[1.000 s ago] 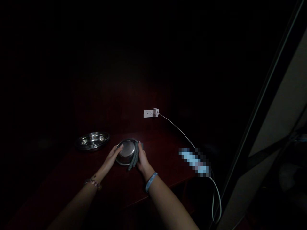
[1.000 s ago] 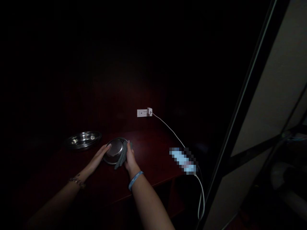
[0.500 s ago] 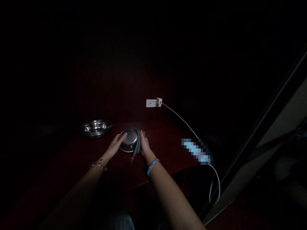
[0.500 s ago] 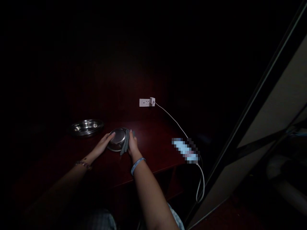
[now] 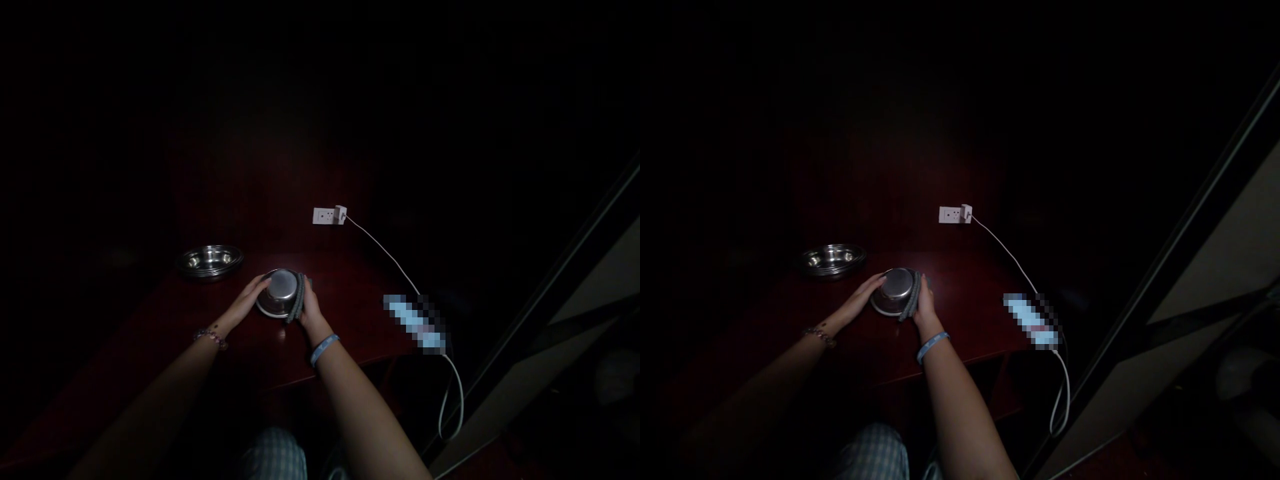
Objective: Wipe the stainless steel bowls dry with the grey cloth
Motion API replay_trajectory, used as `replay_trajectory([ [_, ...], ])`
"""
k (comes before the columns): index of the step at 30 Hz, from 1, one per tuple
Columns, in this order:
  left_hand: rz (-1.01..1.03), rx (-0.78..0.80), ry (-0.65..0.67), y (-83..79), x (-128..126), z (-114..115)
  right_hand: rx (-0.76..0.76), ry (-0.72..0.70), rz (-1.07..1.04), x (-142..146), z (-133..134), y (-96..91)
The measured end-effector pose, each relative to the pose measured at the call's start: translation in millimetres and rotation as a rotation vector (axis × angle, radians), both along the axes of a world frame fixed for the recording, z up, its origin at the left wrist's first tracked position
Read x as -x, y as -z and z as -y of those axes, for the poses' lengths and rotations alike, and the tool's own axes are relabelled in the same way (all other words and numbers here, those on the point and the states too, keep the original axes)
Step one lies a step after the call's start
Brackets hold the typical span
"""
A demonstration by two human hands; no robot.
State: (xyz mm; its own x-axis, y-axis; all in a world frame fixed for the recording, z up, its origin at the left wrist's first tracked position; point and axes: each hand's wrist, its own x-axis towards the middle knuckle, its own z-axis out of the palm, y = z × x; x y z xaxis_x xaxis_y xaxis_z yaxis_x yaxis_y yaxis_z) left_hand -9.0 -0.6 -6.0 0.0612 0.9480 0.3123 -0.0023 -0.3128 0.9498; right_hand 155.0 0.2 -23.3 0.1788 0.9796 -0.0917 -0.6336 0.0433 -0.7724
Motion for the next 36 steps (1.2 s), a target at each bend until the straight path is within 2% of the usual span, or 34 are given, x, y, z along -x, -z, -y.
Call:
replay_trajectory([
  [7, 0.001, 0.029, -0.050, 0.9, 1.9, -3.3, 0.017, 0.029, -0.064, 3.9, 1.0, -4.4],
  [15, -0.052, -0.041, -0.008, 0.8, 1.5, -2.1, 0.008, 0.041, -0.031, 2.0, 4.1, -1.8],
  [26, -0.061, -0.142, 0.032, -6.5, 4.1, 7.4, -0.011, 0.057, -0.016, 3.1, 13.8, -13.5],
  [36, -0.140, -0.129, 0.058, -9.5, 4.6, 12.6, -0.052, 0.185, 0.038, 1.3, 15.4, -20.5],
])
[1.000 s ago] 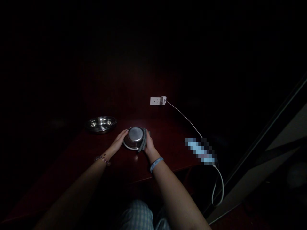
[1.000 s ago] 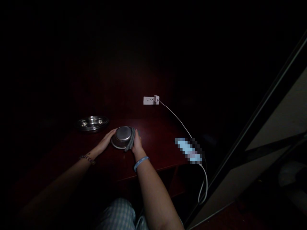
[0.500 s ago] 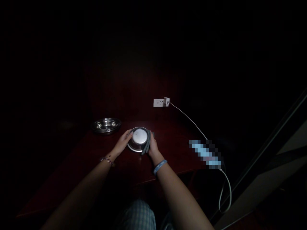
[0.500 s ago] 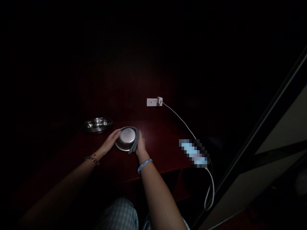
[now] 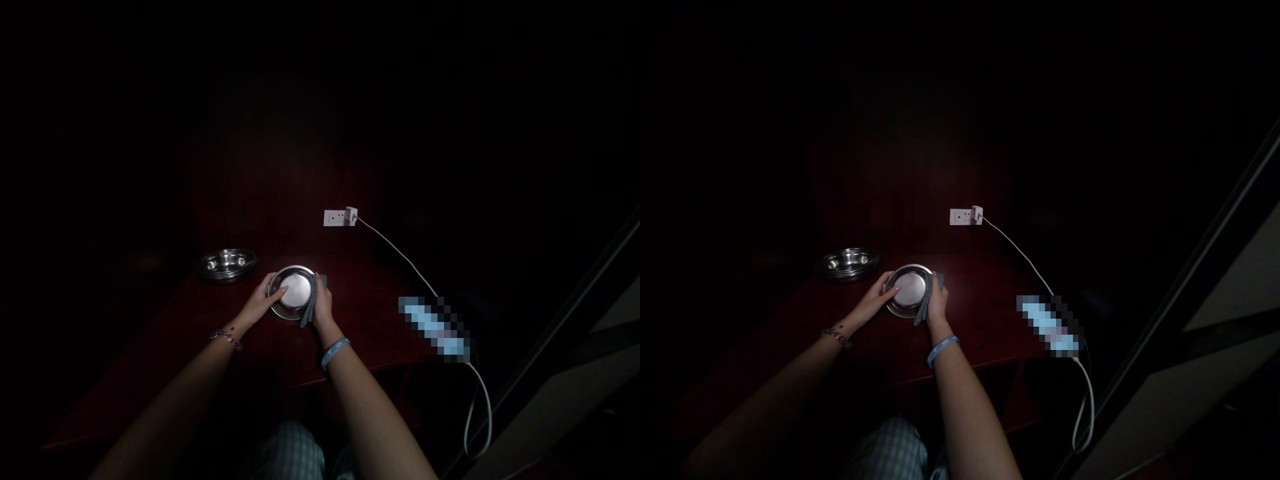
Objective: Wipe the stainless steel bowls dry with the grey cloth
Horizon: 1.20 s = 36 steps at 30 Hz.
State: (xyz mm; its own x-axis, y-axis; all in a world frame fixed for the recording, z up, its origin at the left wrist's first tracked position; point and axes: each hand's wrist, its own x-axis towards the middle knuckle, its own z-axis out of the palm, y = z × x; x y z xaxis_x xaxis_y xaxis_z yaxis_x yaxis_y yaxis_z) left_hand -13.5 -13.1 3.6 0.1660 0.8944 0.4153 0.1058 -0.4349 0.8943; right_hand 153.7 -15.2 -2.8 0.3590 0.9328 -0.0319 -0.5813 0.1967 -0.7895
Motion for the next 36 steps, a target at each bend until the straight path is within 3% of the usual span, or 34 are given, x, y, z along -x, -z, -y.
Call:
replay_trajectory([
  [19, 0.032, -0.041, 0.114, 5.3, 8.2, -6.3, 0.009, 0.015, 0.013, -0.6, 4.5, -5.0],
  [36, -0.025, -0.041, 0.113, 9.1, 11.2, -10.5, 0.053, -0.015, -0.064, -2.0, 5.3, -6.3],
])
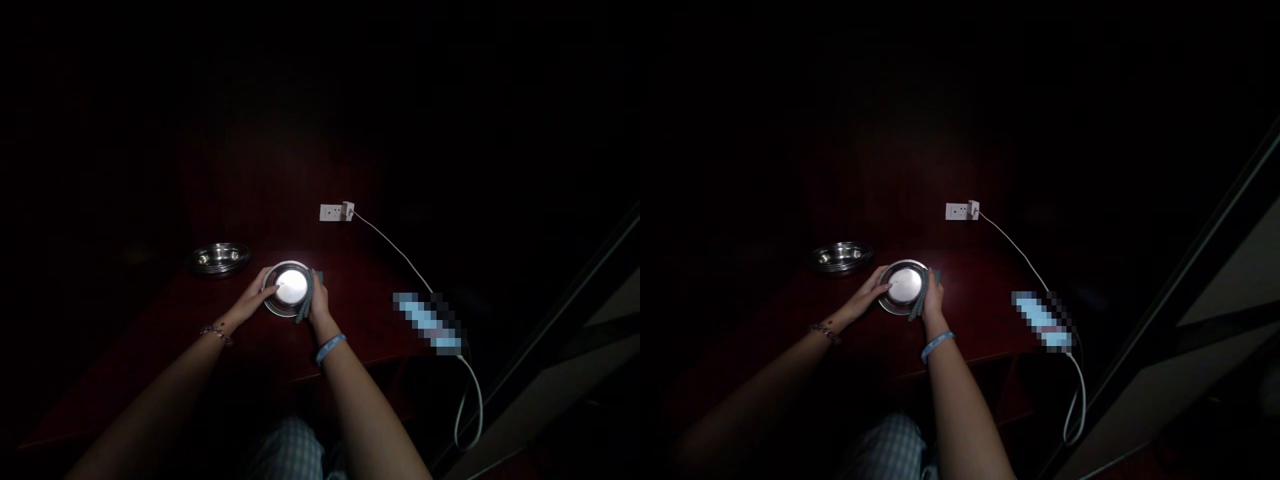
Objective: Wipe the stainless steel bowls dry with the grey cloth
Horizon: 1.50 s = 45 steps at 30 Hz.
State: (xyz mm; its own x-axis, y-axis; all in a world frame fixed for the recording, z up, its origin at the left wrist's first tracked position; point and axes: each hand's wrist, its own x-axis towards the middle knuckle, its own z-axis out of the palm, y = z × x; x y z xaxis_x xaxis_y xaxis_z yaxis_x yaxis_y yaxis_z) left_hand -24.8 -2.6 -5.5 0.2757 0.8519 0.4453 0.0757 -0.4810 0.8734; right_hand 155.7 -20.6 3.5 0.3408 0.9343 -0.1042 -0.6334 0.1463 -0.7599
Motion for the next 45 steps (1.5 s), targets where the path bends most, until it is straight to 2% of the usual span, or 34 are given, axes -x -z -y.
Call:
replay_trajectory([
  [8, 0.005, -0.020, 0.012, 1.3, -1.3, 0.0, -0.020, 0.004, 0.021, -0.1, 1.5, 1.9],
  [15, -0.026, 0.008, 0.008, -4.4, -0.1, 3.3, -0.004, 0.012, 0.029, 0.8, 2.4, -1.3],
  [23, -0.006, -0.029, -0.024, 3.8, -4.9, -2.8, -0.008, 0.022, 0.084, -0.6, 3.2, 0.4],
  [34, -0.028, 0.019, 0.003, -2.9, -1.7, 3.2, 0.039, 0.003, 0.025, -1.7, 2.3, -4.9],
  [45, -0.008, 0.008, 0.016, 3.2, -4.2, -2.4, 0.033, 0.043, 0.063, -2.5, 3.8, -1.8],
])
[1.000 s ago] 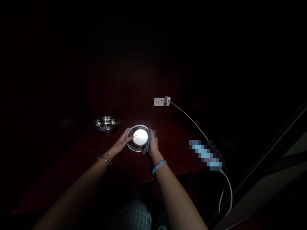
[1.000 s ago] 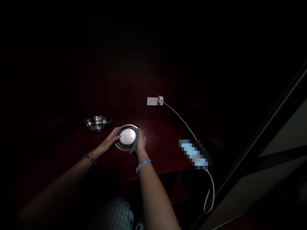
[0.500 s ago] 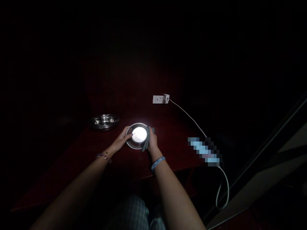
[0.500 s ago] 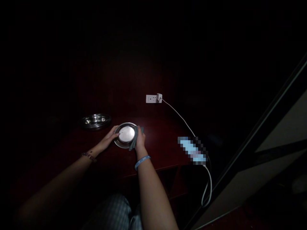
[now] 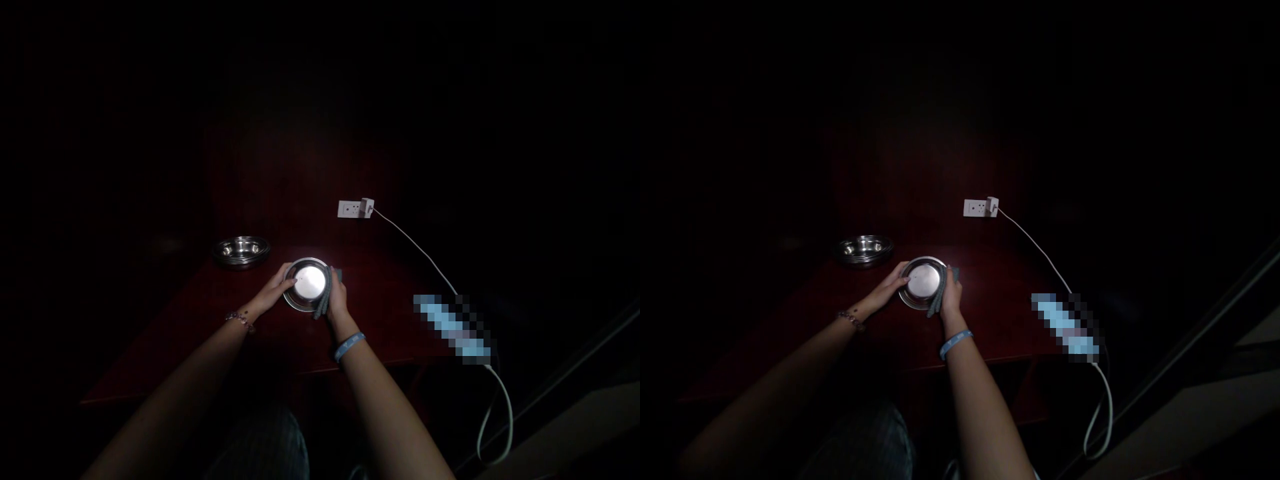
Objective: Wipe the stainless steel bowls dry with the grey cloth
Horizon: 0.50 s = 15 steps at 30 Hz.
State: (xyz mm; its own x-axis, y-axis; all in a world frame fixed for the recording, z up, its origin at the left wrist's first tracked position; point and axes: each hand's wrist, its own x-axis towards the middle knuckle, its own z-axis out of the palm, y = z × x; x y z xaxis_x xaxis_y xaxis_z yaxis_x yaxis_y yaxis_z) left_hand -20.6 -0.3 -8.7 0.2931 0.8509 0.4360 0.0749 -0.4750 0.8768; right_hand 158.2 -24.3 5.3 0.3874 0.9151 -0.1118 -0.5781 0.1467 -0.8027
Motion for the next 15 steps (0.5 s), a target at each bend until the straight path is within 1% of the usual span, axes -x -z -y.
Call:
replay_trajectory([
  [2, 0.016, -0.004, -0.006, 2.5, -1.2, -1.1, -0.021, -0.023, -0.003, -0.1, 0.0, -0.6],
  [5, 0.013, 0.002, -0.020, 4.2, -2.0, -2.1, -0.004, -0.042, -0.023, -1.1, -1.0, -1.6],
  [7, -0.005, 0.009, -0.026, 3.4, -1.9, -1.8, 0.020, -0.044, -0.030, -2.0, -1.7, -1.9],
  [10, -0.049, 0.009, -0.021, 0.8, -2.6, -0.2, 0.014, -0.044, -0.009, -2.8, -1.5, -1.2],
  [15, -0.046, 0.010, -0.071, -2.5, -7.1, 4.1, 0.002, -0.040, -0.005, -2.2, 0.9, 0.9],
])
